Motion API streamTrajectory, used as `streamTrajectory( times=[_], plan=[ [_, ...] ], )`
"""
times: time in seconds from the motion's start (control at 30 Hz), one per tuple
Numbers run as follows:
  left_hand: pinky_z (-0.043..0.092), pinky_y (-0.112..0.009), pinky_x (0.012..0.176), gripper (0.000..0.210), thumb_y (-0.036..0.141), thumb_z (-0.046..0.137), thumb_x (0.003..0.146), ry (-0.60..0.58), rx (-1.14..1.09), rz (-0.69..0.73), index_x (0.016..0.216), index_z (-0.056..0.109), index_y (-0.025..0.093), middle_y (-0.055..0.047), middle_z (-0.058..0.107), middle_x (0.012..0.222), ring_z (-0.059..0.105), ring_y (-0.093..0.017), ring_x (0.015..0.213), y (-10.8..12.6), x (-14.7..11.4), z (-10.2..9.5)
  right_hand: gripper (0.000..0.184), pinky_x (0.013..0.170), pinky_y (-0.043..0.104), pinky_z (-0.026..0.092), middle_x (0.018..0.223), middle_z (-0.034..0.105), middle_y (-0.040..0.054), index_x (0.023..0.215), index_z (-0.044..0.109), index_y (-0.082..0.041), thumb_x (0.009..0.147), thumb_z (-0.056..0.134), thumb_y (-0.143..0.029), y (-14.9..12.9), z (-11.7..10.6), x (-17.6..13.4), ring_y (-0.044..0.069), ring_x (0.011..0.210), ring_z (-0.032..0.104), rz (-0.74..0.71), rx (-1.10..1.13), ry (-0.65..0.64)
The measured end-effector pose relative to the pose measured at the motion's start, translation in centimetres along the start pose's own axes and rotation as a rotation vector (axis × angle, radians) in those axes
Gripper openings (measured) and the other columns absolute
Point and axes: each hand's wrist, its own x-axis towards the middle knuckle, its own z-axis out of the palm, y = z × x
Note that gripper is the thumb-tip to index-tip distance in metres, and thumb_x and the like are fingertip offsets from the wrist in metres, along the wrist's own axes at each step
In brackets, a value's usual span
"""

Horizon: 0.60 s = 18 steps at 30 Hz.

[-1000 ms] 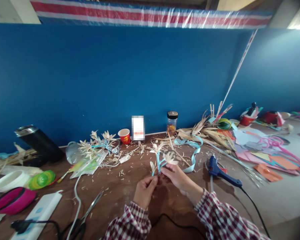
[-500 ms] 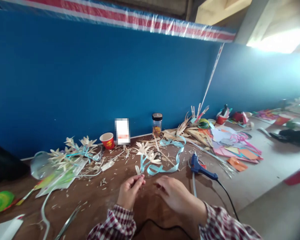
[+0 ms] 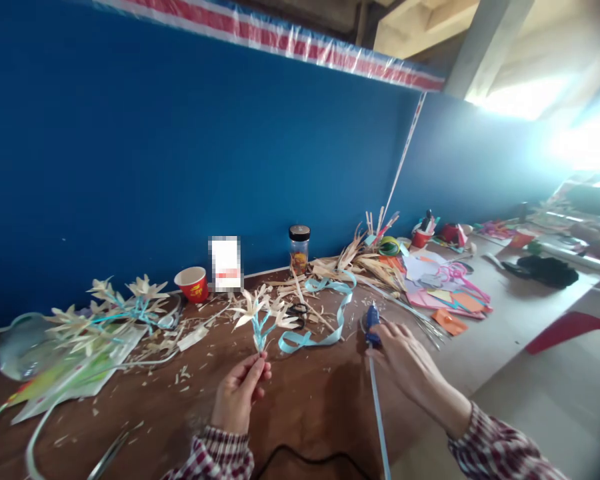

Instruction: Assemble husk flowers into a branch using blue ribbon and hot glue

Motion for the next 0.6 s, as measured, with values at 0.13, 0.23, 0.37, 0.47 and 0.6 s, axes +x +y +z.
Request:
streamTrajectory(
  times=[0.13,0.23,0.37,0.47,0.6],
  plan=[
    [0.040,-0.011,0.038,0.043,0.039,0.077,0.054,-0.025,0.010,-0.038,0.089,0.068,0.014,-0.005,0.070,0.072,0.065,-0.013,0.064,-0.1,-0.5,0.4,0.023,0.071,0.037,0.044,0.093,0.061,0.0125,0.095,0.055,-0.017,0.080,0.055,-0.034,5.1,2.1,-0.8,0.030,0.090,0.056,0.159,-0.186,0.038],
    [0.043,-0.012,0.041,0.044,0.039,0.078,0.053,-0.046,-0.002,-0.058,0.089,0.068,0.014,-0.005,0.070,0.071,0.066,-0.013,0.063,-0.1,-0.6,0.5,0.019,0.069,0.035,0.044,0.090,0.062,0.0106,0.095,0.054,-0.018,0.083,0.050,-0.031,6.7,3.4,-1.1,0.027,0.086,0.057,0.135,-0.148,0.039],
    [0.049,-0.016,0.047,0.048,0.038,0.080,0.051,-0.075,-0.014,-0.041,0.090,0.067,0.013,-0.005,0.070,0.071,0.064,-0.012,0.060,-0.2,-0.5,0.3,0.017,0.075,0.036,0.045,0.094,0.060,0.0114,0.097,0.054,-0.017,0.083,0.049,-0.026,7.5,4.5,-1.1,0.026,0.087,0.055,0.078,-0.050,0.126],
    [0.049,-0.016,0.047,0.052,0.040,0.078,0.052,-0.072,0.017,-0.014,0.095,0.065,0.013,-0.005,0.070,0.074,0.063,-0.012,0.061,-0.1,-0.4,0.2,0.017,0.076,0.037,0.045,0.095,0.058,0.0112,0.097,0.052,-0.018,0.085,0.046,-0.028,8.2,4.4,-1.3,0.025,0.087,0.055,0.056,0.028,0.166],
    [0.045,-0.016,0.044,0.051,0.043,0.076,0.055,-0.070,0.077,0.009,0.095,0.064,0.013,-0.006,0.070,0.072,0.063,-0.012,0.059,-0.1,-0.6,0.3,0.019,0.073,0.036,0.047,0.095,0.060,0.0103,0.099,0.050,-0.019,0.086,0.043,-0.032,9.1,3.6,-1.7,0.023,0.084,0.058,0.027,0.123,0.164]
  ],
)
